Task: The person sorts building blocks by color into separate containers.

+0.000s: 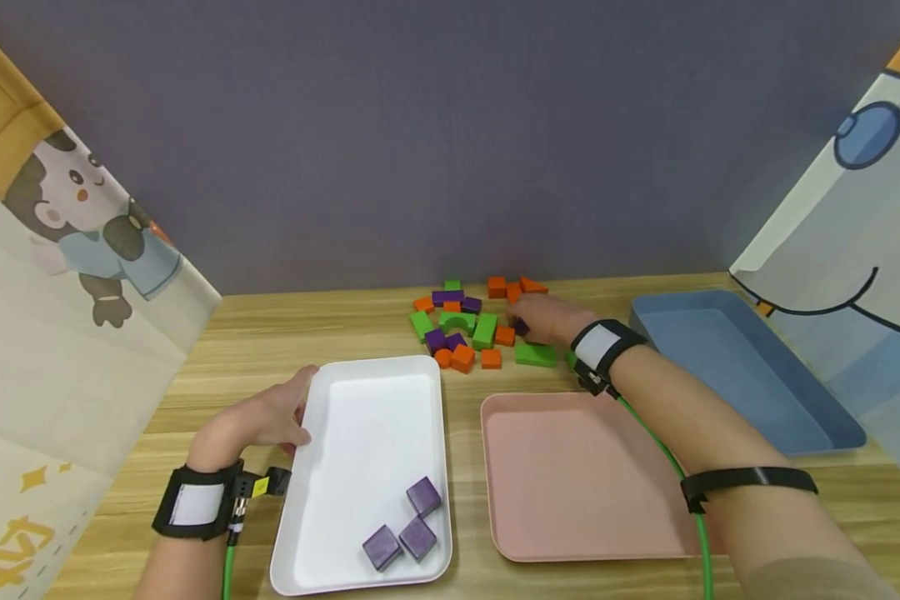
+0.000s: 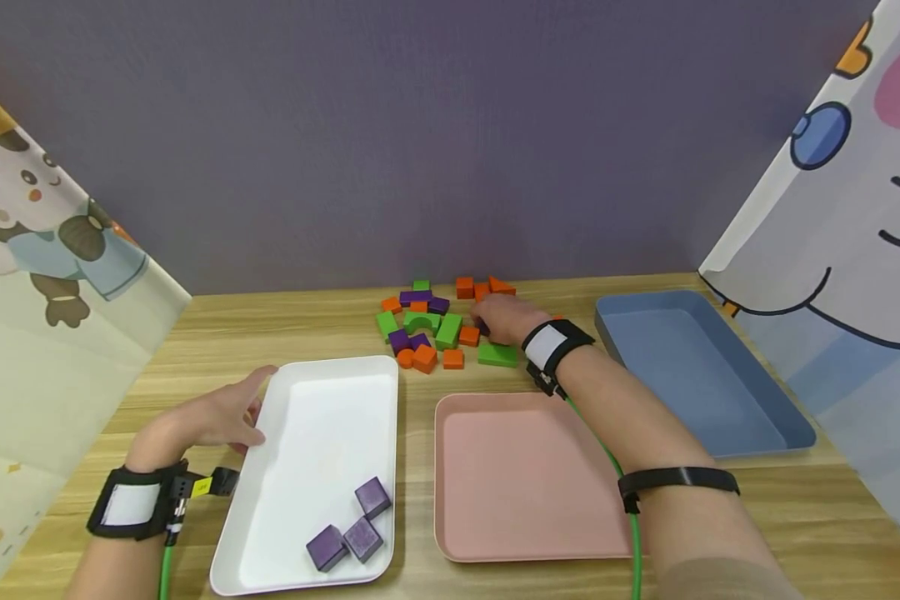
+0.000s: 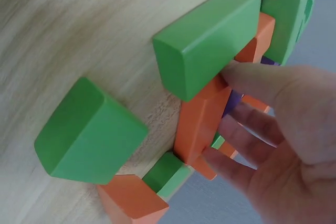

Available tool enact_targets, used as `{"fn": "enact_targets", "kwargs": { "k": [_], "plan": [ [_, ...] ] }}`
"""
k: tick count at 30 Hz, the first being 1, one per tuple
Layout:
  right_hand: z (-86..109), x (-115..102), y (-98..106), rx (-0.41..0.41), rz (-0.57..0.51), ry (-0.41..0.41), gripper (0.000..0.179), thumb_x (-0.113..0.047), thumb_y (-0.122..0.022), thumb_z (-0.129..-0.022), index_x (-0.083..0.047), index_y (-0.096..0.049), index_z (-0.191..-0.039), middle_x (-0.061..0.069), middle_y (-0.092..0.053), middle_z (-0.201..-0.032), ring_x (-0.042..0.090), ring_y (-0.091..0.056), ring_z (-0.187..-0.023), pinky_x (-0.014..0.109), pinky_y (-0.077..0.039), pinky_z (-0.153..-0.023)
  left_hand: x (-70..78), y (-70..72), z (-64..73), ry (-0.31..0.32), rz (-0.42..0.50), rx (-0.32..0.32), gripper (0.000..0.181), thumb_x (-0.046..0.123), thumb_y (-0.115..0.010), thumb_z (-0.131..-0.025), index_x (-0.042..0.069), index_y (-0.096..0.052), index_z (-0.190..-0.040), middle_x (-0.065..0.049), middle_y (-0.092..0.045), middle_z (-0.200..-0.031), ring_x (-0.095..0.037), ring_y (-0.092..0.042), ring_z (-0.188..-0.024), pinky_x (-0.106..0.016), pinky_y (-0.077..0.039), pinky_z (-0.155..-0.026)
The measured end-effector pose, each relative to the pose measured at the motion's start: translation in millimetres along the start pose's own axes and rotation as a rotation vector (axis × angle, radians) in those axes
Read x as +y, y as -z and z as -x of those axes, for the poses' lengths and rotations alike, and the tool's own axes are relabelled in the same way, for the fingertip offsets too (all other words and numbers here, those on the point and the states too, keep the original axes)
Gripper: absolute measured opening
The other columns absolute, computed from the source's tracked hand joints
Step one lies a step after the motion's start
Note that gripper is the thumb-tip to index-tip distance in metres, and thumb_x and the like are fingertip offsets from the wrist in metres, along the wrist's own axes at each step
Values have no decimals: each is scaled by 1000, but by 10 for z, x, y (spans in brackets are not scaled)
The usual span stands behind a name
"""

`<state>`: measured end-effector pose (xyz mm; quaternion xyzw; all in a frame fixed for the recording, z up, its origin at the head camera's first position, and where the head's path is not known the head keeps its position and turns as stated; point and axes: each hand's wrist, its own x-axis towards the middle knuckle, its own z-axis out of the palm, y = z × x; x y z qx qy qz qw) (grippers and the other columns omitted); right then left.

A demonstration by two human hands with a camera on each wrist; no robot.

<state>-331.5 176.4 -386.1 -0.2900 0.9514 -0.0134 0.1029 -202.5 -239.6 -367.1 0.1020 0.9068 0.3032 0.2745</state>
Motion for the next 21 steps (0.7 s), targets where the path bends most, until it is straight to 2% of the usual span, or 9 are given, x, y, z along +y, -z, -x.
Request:
{"fn": "enact_targets", "kwargs": {
  "k": [3,8,12,16,21],
  "plan": [
    [2,-6,-4,-1,11,14,19,-8,-67,-92,-8,-67,-110,12,-68,-111,27,-64,-100,42,-53,-87,-10,-3,-3,-11,27,-8,93,-13,-65,-78,0,-10,-152,-20,-56,-94,-23,-62,-76,-34,-56,-63],
    [40,-41,16,5,9,12,20,-3,-67,-91,-7,-68,-110,12,-69,-110,28,-64,-103,42,-54,-89,-29,-5,-2,-15,38,-10,95,-14,-66,-78,0,-9,-152,-20,-55,-95,-23,-61,-76,-35,-56,-63],
    [70,-61,45,61,-14,10,19,4,-66,-88,-6,-68,-104,11,-68,-105,25,-62,-97,41,-53,-86,-28,-13,1,-16,27,-2,94,-14,-66,-78,1,-11,-152,-20,-54,-94,-23,-60,-75,-35,-55,-63],
    [84,-97,101,121,-36,35,10,-1,-68,-89,-5,-66,-97,8,-65,-94,21,-56,-84,37,-48,-77,-22,-17,11,-23,41,2,89,-15,-67,-77,2,-16,-149,-21,-53,-97,-24,-60,-79,-36,-56,-63],
    [139,-291,235,163,-34,85,17,-9,-71,-90,-7,-66,-106,6,-65,-101,21,-58,-91,37,-52,-82,-42,-41,3,-38,74,1,84,-16,-66,-77,3,-21,-145,-22,-54,-101,-25,-61,-83,-38,-58,-63]
  ]
}}
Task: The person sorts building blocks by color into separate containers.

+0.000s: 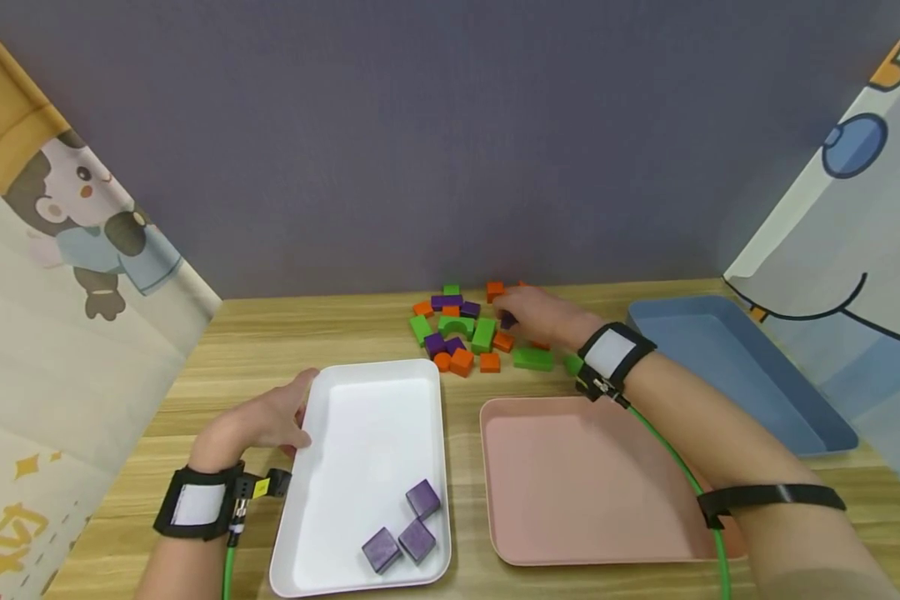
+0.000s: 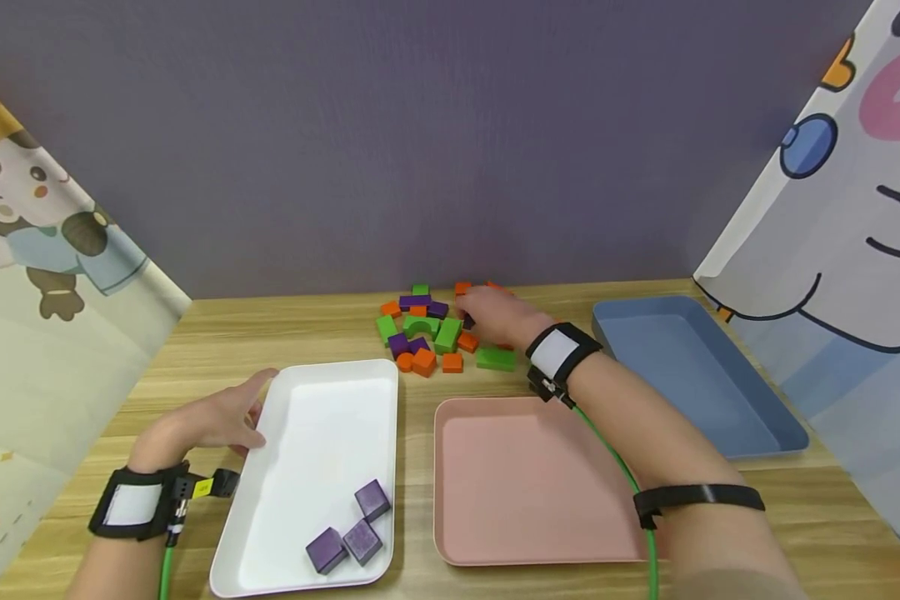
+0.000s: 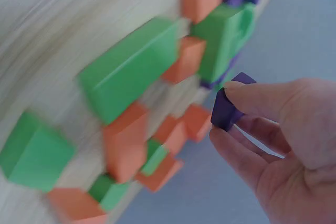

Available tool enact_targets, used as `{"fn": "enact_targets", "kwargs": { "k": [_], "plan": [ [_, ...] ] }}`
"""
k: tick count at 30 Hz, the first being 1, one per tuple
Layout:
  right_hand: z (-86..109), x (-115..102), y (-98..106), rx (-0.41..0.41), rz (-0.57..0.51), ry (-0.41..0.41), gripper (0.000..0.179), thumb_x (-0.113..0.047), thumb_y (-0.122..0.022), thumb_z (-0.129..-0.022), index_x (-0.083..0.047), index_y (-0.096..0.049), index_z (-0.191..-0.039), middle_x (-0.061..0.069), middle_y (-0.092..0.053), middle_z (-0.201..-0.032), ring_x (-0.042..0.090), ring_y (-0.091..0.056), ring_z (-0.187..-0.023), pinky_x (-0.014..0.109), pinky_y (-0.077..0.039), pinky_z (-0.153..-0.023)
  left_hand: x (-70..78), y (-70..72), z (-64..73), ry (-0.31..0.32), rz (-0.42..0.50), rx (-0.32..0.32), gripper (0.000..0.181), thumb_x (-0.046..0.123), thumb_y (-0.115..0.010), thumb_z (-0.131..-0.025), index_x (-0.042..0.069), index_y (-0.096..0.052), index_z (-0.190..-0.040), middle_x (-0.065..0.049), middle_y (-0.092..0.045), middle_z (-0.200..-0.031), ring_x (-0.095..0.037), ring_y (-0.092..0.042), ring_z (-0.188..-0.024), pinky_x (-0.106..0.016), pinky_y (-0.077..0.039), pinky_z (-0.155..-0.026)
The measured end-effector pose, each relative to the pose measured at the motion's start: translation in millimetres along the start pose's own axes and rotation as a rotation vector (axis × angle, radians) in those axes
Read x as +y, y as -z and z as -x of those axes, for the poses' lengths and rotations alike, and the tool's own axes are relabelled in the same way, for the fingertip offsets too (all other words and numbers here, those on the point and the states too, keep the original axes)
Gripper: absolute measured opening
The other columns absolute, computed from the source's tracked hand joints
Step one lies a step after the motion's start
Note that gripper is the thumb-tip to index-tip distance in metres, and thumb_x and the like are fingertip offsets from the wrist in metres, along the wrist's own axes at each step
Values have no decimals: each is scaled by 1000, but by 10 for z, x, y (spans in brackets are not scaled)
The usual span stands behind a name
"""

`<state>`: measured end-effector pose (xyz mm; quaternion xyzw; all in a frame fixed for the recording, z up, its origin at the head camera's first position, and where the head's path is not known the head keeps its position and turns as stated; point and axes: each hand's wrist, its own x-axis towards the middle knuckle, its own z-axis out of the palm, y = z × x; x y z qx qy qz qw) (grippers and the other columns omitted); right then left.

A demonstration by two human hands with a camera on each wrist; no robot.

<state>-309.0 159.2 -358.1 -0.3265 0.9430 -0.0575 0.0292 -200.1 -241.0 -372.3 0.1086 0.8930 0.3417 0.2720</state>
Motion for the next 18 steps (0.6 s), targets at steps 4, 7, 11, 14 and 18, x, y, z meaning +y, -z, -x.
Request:
{"fn": "enact_targets", "kwargs": {
  "k": [4,7,11,14,18],
  "plan": [
    [5,-277,86,43,12,71,21,-8,-72,-89,-9,-66,-109,6,-65,-104,21,-62,-96,36,-55,-84,-9,4,-7,1,-13,-2,86,-16,-67,-77,2,-19,-147,-22,-55,-101,-25,-61,-83,-37,-58,-63],
    [-1,-508,95,81,8,165,18,-6,-72,-89,-9,-67,-106,6,-64,-103,20,-63,-94,32,-56,-80,-9,11,-11,2,-21,-3,88,-16,-67,-77,1,-17,-148,-22,-55,-100,-24,-62,-83,-37,-58,-63],
    [3,-829,56,101,50,316,17,-6,-70,-90,-11,-67,-106,4,-64,-104,17,-62,-96,28,-56,-82,0,16,-16,7,-26,-1,88,-15,-67,-77,2,-17,-148,-21,-55,-98,-24,-61,-83,-37,-58,-63],
    [40,-1056,-1,89,106,407,15,-10,-68,-93,-14,-66,-107,1,-65,-105,14,-61,-98,25,-55,-85,4,21,-17,11,-36,1,89,-14,-67,-77,3,-17,-149,-21,-54,-96,-24,-60,-82,-37,-57,-63],
    [95,-1311,-103,40,120,472,16,-16,-69,-93,-17,-65,-109,-2,-64,-106,10,-60,-99,19,-53,-87,2,20,-14,16,-35,1,90,-14,-68,-77,3,-16,-149,-21,-54,-95,-25,-60,-82,-36,-57,-63]
  ]
}}
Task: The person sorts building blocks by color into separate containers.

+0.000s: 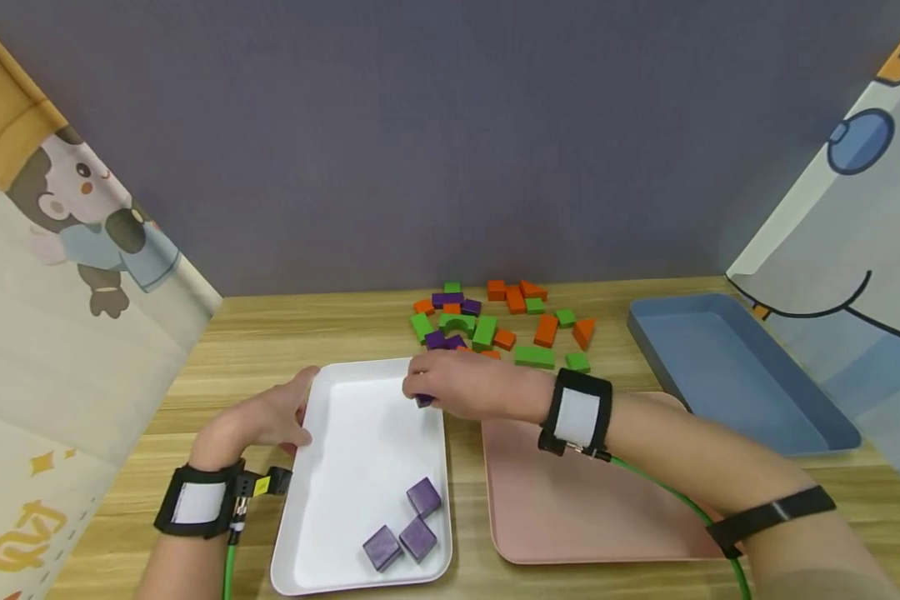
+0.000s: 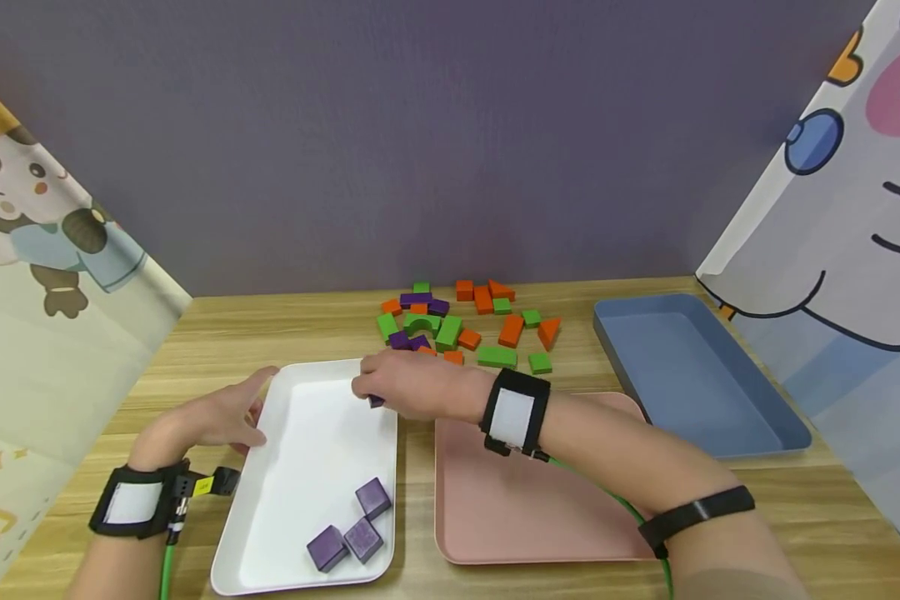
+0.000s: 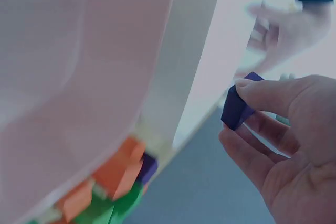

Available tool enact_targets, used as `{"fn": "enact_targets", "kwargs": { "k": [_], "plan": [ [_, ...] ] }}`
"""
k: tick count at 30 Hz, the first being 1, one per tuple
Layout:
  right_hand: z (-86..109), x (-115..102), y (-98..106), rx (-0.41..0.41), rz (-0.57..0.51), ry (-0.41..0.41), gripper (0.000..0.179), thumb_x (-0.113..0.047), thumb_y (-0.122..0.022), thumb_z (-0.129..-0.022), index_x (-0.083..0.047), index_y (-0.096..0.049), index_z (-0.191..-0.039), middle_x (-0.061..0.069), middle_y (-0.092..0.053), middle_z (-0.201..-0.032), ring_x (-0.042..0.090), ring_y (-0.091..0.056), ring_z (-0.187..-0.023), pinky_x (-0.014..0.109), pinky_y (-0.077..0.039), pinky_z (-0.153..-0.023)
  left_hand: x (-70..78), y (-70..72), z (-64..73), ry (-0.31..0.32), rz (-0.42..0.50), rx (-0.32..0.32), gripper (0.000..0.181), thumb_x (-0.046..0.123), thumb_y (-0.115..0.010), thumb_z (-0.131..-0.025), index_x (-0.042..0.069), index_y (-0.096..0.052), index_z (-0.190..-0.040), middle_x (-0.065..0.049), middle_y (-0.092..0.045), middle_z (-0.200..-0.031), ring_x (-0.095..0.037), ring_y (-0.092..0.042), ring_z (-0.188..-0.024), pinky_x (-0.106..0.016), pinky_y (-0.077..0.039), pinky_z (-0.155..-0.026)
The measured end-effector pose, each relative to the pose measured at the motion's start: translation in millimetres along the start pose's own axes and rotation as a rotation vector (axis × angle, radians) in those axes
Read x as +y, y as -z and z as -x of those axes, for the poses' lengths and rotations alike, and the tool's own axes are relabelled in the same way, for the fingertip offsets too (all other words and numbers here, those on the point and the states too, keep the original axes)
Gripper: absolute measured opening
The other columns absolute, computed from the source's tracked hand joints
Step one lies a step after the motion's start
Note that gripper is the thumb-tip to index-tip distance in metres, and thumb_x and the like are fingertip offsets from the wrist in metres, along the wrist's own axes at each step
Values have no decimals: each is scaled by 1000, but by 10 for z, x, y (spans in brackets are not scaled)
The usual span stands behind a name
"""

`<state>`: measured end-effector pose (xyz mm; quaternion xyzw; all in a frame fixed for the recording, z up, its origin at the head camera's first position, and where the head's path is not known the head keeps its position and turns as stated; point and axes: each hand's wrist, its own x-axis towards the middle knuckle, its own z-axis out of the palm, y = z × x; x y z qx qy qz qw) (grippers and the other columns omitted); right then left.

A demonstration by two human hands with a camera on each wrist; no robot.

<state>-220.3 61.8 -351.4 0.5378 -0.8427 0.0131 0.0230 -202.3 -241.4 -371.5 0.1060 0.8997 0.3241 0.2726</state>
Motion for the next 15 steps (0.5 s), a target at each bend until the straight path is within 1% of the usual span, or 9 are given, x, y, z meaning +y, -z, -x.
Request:
{"fn": "enact_targets", "kwargs": {
  "k": [4,7,11,15],
  "plan": [
    [-58,-190,-64,-63,-23,46,18,-16,-65,-95,-18,-65,-113,-2,-64,-112,11,-61,-103,19,-52,-91,1,1,4,-1,15,-5,90,-14,-67,-77,3,-17,-149,-21,-54,-96,-25,-61,-82,-37,-57,-63],
    [-86,-284,-108,-106,-10,70,18,-17,-62,-98,-19,-65,-116,-3,-63,-116,11,-60,-106,19,-51,-94,6,2,5,-3,18,-8,89,-15,-67,-76,3,-18,-148,-21,-54,-96,-24,-61,-81,-37,-57,-63],
    [-99,-353,-159,-132,5,92,17,-18,-62,-98,-21,-65,-114,-4,-62,-115,10,-59,-104,18,-50,-93,13,3,3,4,15,-6,87,-15,-66,-76,4,-20,-147,-20,-54,-93,-24,-61,-80,-36,-57,-63],
    [-97,-377,-202,-144,4,97,15,-20,-64,-97,-22,-65,-112,-5,-62,-112,9,-59,-101,17,-50,-90,24,20,2,16,-12,-4,93,-13,-66,-76,4,-14,-151,-18,-54,-89,-24,-60,-76,-35,-56,-62]
  ]
}}
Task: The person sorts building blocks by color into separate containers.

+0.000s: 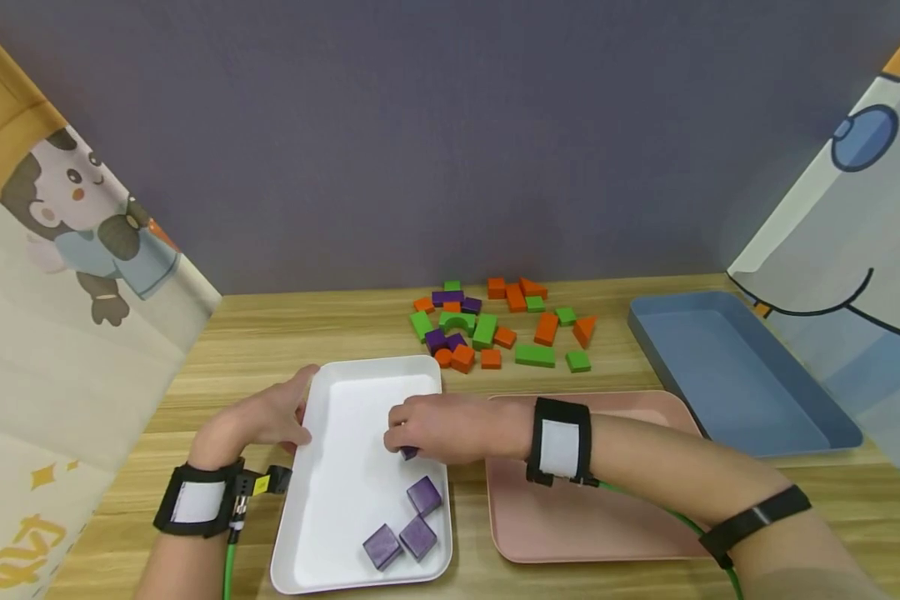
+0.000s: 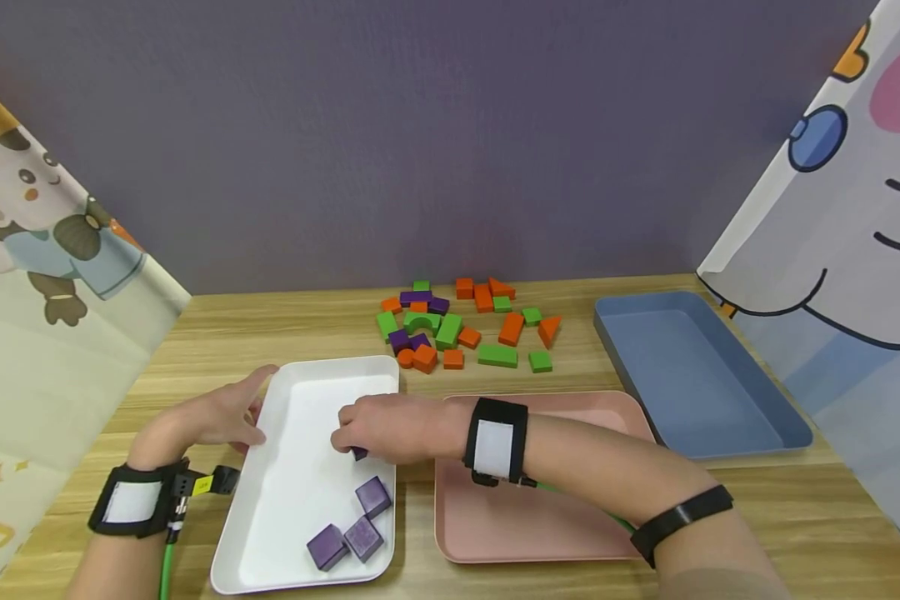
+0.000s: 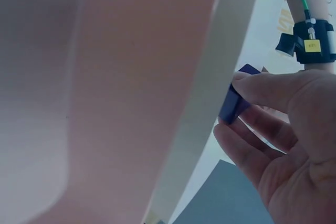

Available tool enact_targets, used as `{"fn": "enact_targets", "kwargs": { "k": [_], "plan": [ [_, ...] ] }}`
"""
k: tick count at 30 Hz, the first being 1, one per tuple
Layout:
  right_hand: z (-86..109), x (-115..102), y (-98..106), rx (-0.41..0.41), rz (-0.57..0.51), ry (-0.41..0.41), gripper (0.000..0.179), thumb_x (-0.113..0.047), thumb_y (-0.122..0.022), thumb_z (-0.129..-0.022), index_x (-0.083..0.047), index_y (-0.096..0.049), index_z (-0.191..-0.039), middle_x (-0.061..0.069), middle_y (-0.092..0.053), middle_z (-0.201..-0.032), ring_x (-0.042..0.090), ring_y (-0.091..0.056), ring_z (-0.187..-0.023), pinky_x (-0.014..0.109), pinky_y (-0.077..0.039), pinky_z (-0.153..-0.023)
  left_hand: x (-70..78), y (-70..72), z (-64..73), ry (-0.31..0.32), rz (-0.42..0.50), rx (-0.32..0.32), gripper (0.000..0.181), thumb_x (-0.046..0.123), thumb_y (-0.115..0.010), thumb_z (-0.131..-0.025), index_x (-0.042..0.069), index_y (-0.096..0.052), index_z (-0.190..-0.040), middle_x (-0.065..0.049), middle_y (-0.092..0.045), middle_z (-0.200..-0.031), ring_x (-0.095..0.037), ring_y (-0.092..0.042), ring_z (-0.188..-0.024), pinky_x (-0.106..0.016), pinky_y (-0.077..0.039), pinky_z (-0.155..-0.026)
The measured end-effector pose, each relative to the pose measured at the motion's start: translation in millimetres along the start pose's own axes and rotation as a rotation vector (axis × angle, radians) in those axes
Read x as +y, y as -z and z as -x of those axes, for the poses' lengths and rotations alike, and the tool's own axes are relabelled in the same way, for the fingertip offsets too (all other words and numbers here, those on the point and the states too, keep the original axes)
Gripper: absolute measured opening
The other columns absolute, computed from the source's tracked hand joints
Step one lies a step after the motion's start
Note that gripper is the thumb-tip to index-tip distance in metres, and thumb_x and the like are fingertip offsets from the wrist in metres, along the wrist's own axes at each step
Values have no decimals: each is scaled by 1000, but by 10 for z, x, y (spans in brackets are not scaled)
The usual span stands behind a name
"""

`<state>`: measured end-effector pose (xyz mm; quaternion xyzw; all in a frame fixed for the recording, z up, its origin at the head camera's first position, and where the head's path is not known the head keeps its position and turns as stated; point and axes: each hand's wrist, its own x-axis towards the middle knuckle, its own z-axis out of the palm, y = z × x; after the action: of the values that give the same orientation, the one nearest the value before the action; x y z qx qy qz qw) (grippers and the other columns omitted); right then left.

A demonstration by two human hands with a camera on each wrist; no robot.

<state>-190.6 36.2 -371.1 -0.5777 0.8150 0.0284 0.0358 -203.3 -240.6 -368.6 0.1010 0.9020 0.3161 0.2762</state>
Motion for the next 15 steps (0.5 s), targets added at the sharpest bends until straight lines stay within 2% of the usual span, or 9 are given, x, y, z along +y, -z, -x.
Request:
{"fn": "enact_targets", "kwargs": {
  "k": [6,15],
  "plan": [
    [4,-12,-32,-4,-23,8,15,-20,-65,-96,-23,-66,-110,-6,-62,-109,7,-58,-97,16,-50,-87,26,6,20,16,-26,-4,98,-12,-66,-77,2,-7,-154,-16,-54,-87,-23,-59,-74,-34,-54,-62],
    [15,-26,-41,-29,-23,26,14,-16,-66,-95,-23,-68,-107,-8,-62,-101,5,-57,-92,13,-48,-84,42,19,36,1,-24,-3,95,-12,-65,-77,1,-10,-153,-16,-54,-85,-23,-59,-71,-33,-54,-61]
  ]
}}
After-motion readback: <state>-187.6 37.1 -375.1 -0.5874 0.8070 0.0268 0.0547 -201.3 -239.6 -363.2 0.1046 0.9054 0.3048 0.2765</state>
